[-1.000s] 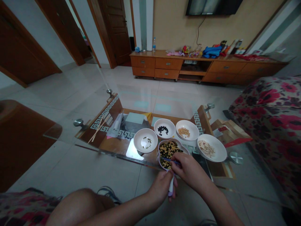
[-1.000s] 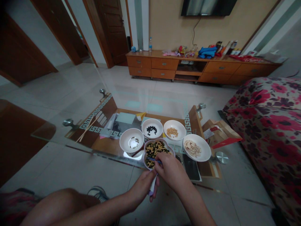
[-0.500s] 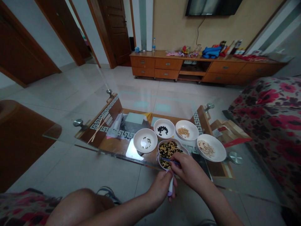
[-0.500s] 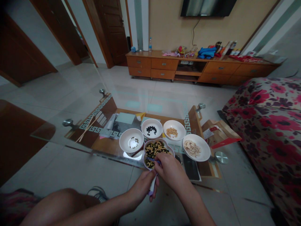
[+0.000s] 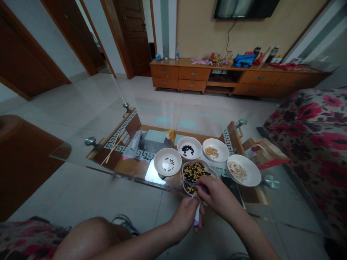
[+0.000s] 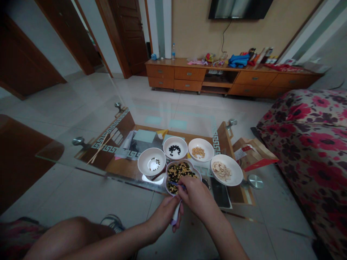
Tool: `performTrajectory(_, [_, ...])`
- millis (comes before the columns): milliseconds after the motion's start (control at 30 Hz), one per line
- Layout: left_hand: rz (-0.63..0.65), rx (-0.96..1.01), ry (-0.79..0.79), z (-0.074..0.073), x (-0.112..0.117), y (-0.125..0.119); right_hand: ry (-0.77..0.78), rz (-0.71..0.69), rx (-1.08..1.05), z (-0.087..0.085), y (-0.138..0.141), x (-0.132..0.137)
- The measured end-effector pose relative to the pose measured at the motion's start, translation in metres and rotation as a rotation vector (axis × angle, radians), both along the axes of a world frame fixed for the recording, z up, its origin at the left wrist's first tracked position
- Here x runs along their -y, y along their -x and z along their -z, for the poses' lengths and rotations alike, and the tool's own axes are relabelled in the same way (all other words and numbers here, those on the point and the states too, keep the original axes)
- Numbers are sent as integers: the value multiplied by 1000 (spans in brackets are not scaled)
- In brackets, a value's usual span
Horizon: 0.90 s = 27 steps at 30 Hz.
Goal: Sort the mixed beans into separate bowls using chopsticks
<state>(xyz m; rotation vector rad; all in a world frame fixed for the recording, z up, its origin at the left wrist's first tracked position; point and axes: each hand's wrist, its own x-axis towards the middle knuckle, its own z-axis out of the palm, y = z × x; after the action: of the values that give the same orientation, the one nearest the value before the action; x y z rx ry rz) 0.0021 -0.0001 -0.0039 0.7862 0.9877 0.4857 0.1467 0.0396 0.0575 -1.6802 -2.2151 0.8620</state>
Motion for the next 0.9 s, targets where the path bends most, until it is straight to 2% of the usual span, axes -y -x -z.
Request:
performTrajectory(600, [1,13,-2,1,2,1,15,5,27,-4,3,-2])
performTrajectory(900, [-7,9,5,0,0,1,-44,1,-18,-5,-1,-1])
